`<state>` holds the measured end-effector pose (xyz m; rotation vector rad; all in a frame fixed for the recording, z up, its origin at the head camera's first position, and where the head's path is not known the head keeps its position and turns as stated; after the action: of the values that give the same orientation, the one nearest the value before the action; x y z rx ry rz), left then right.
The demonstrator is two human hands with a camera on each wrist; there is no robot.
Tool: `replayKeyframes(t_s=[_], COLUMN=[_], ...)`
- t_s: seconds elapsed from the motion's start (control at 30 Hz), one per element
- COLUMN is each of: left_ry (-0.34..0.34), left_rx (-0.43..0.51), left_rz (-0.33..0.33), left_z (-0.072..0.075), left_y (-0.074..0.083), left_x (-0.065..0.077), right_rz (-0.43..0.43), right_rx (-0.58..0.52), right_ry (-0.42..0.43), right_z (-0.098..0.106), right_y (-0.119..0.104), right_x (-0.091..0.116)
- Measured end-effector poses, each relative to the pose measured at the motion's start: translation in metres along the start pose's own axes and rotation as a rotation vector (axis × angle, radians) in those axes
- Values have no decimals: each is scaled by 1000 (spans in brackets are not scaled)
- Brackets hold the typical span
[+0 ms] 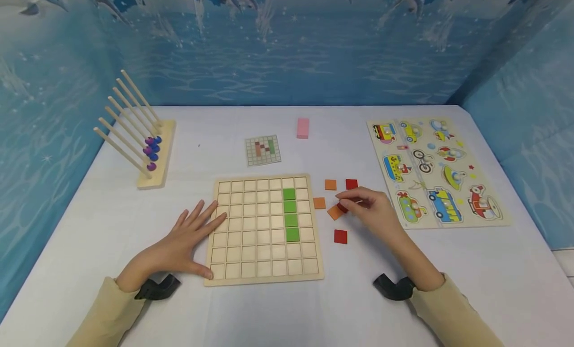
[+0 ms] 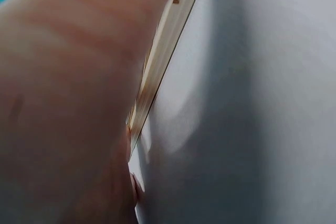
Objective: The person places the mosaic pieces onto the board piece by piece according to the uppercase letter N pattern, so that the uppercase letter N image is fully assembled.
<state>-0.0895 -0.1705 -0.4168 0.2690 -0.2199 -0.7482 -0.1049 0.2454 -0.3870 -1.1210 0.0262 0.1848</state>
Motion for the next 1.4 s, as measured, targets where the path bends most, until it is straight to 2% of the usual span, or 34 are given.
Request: replayKeyframes(t_s=[0.17,0.3,0.57,0.73,1.03,1.4], left_ry=[-7,-6,3,11,-14,-21], left_rx=[5,10,6,5,8,14], left_rz=[7,8,1,-6,6,14], left_z=[2,1,0,-2,1,0], left_y=[1,0,-1,-2,0,-1], left_x=[0,0,-1,-1,0,-1], right_rz=[-104,-124,-2,15,81,193], right_rx=[35,19,40,97,208,220], right_ry=[-12,-74,-138,-174,-183,-218], right_z=[8,9,0,-5,-12,-12], right_y=[16,22,23,23,18,12], right_x=[10,19,31,34,36,37])
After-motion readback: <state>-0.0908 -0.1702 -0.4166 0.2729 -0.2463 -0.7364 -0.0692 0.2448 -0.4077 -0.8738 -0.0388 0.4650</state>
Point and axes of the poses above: each hand's wrist, its own x-axis away from the middle knuckle, its own z-axis out of the back of the hand, y = z × x, the point moved 2 cm from there along -x, towards the middle knuckle, and after that the axes turned 7 degrees about -x, right-handed, at the moved point
